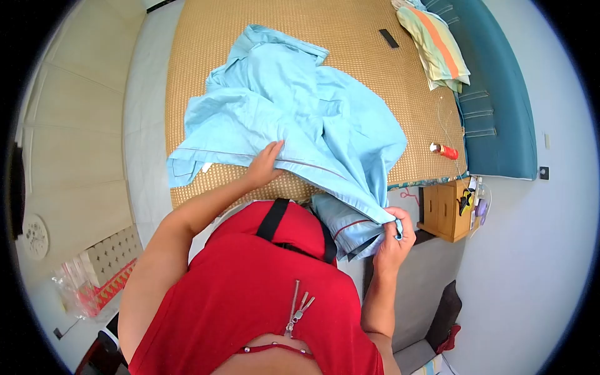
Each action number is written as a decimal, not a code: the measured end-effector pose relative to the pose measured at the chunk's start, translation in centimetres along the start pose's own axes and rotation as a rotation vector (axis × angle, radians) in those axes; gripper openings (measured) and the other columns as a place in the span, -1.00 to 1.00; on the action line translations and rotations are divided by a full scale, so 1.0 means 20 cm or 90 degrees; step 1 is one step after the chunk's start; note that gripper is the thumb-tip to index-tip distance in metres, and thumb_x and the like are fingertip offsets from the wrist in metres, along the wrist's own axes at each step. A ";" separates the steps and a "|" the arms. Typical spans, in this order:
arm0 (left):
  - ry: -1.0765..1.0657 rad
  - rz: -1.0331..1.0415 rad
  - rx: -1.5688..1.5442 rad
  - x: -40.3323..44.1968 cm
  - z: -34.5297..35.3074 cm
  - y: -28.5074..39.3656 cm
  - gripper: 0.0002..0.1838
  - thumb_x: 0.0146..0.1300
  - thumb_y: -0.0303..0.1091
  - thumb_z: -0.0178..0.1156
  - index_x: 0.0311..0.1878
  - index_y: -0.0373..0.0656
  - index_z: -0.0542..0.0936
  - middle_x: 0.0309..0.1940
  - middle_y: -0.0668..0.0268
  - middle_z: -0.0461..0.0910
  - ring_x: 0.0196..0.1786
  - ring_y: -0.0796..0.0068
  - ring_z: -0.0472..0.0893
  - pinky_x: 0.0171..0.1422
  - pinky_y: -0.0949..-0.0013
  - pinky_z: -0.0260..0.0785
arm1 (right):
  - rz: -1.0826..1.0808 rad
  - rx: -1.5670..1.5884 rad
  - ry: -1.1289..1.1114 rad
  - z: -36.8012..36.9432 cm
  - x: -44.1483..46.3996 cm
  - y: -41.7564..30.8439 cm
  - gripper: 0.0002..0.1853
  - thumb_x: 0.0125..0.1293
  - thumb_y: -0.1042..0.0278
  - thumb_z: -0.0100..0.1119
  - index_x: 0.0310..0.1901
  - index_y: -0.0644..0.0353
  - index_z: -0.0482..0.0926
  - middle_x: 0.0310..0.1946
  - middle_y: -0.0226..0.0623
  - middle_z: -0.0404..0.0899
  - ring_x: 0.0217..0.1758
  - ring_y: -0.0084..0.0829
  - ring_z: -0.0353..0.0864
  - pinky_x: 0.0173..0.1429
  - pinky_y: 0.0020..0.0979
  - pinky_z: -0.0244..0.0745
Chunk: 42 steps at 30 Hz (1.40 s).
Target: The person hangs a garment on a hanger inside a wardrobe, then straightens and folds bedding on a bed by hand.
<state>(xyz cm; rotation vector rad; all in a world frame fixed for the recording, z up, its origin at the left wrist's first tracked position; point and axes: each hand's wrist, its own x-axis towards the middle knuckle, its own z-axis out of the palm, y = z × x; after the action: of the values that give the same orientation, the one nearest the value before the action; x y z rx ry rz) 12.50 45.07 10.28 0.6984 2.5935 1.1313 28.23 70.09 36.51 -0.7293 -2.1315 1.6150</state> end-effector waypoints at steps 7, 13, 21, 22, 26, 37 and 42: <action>0.274 -0.002 0.067 0.15 -0.06 -0.31 -0.68 -0.08 -0.65 0.08 -0.23 -0.10 0.60 -0.10 0.23 0.60 0.09 0.14 0.51 0.17 0.13 0.31 | -0.011 0.006 0.027 0.00 -0.01 -0.01 -0.91 0.23 0.61 0.02 -0.28 0.29 0.52 -0.30 -0.41 0.49 -0.21 -0.61 0.41 -0.04 -0.58 0.26; 0.304 -0.034 -0.006 0.02 -0.37 -0.43 -0.60 -0.02 -0.71 -0.03 -0.14 -0.09 0.58 -0.13 0.19 0.62 0.11 0.13 0.53 0.33 0.04 0.17 | -0.006 -0.067 0.060 -0.05 -0.02 0.10 -0.94 0.25 0.58 0.05 -0.29 0.27 0.53 -0.32 -0.43 0.49 -0.24 -0.62 0.38 -0.09 -0.62 0.23; -0.375 -0.095 0.076 -0.29 -0.48 -0.38 -0.62 0.20 -0.30 0.05 0.11 -0.01 0.52 -0.23 -0.02 0.63 -0.10 -0.05 0.59 0.03 0.08 0.43 | -0.006 -0.084 0.039 -0.10 -0.02 0.16 -0.88 0.19 0.67 0.02 -0.31 0.29 0.55 -0.33 -0.40 0.50 -0.23 -0.59 0.41 -0.09 -0.60 0.24; -0.397 -0.148 0.156 -0.26 -0.46 -0.34 -0.60 0.23 -0.31 0.08 0.16 0.06 0.50 -0.18 -0.01 0.61 -0.08 -0.04 0.58 -0.01 0.06 0.44 | -0.014 -0.088 0.018 -0.09 -0.02 0.14 -0.86 0.17 0.70 0.01 -0.32 0.30 0.55 -0.34 -0.38 0.51 -0.21 -0.57 0.42 -0.06 -0.58 0.25; -0.228 -0.072 0.191 -0.09 -0.24 -0.35 -0.59 0.23 -0.35 0.11 0.17 0.13 0.50 -0.02 0.05 0.52 -0.13 0.02 0.58 -0.05 0.08 0.46 | -0.046 -0.081 -0.041 -0.07 -0.02 0.07 -0.83 0.15 0.75 0.00 -0.33 0.30 0.56 -0.36 -0.34 0.52 -0.21 -0.54 0.46 -0.03 -0.55 0.29; 0.040 0.025 0.276 0.31 -0.09 -0.28 -0.58 -0.08 -0.48 0.33 -0.07 0.11 0.68 0.32 0.17 0.26 0.01 0.22 0.46 0.03 0.21 0.43 | -0.092 -0.087 -0.007 -0.08 -0.10 -0.02 -0.89 0.18 0.70 0.06 -0.35 0.31 0.55 -0.35 -0.32 0.53 -0.24 -0.54 0.45 -0.11 -0.57 0.27; 0.159 0.088 0.277 0.42 -0.22 -0.21 -0.65 -0.18 -0.54 0.31 -0.22 -0.04 0.70 0.31 0.18 0.29 0.07 0.15 0.45 0.03 0.17 0.42 | -0.101 -0.083 0.003 -0.10 -0.11 -0.03 -0.93 0.19 0.63 0.06 -0.34 0.31 0.55 -0.34 -0.30 0.52 -0.27 -0.55 0.40 -0.19 -0.57 0.21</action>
<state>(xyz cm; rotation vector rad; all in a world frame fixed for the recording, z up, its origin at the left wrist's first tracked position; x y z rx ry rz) 2.23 44.04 10.12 0.8836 3.0916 0.7253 31.02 70.20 37.77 -0.5849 -2.2458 1.4022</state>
